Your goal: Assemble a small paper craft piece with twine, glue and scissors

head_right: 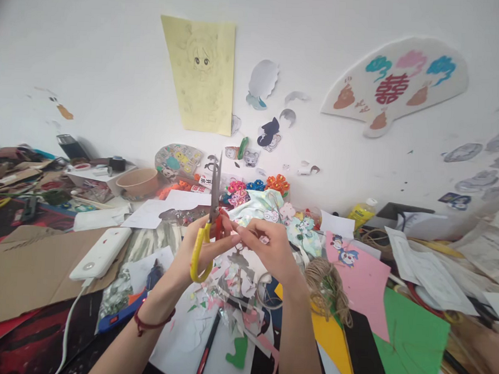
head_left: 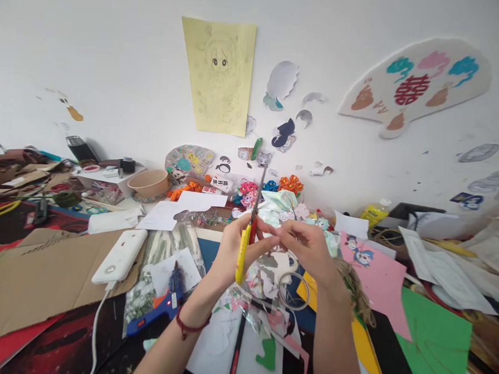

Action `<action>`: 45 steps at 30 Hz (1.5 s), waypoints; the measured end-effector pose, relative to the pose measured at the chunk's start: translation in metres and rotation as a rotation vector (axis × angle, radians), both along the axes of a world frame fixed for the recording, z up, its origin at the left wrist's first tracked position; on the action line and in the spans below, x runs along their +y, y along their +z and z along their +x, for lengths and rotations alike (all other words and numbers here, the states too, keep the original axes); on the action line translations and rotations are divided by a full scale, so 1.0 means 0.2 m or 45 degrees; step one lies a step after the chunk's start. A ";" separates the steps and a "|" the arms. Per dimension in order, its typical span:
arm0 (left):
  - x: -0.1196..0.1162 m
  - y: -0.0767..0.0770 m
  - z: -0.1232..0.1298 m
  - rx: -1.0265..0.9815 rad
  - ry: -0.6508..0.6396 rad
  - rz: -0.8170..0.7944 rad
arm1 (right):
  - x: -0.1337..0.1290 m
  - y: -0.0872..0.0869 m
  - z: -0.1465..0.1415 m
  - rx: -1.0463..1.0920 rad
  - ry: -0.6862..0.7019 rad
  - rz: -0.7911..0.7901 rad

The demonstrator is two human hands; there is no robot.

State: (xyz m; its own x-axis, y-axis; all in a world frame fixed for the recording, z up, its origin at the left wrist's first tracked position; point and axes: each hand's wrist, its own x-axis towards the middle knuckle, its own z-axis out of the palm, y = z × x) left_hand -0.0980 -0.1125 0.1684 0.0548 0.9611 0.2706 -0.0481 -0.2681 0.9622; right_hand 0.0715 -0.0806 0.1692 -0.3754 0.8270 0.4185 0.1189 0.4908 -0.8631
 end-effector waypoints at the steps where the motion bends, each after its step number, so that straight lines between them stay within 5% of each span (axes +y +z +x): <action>1: 0.00 0.00 0.00 0.022 0.009 -0.015 | 0.01 0.00 0.00 0.002 0.018 -0.012; 13: 0.04 -0.01 -0.01 0.188 0.215 0.110 | 0.07 -0.04 0.04 0.287 0.219 -0.329; 18: 0.05 0.05 -0.02 0.073 0.271 0.156 | 0.06 -0.03 0.05 0.254 0.264 -0.278; 29: 0.07 0.14 -0.01 0.071 0.217 0.039 | 0.01 -0.01 -0.01 0.476 -0.004 -0.078; 37: 0.03 0.17 -0.02 0.059 0.331 0.020 | 0.02 0.01 0.00 0.716 0.063 -0.210; 45: -0.03 0.13 -0.01 -0.089 0.316 0.026 | -0.02 -0.02 -0.04 0.497 -0.496 -0.099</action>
State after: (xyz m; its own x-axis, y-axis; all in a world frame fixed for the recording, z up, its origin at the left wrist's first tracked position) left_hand -0.1004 -0.1182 0.1942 -0.2020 0.9370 0.2851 -0.0449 -0.2997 0.9530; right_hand 0.0635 -0.0853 0.1654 0.1349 0.9078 0.3971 -0.0572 0.4073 -0.9115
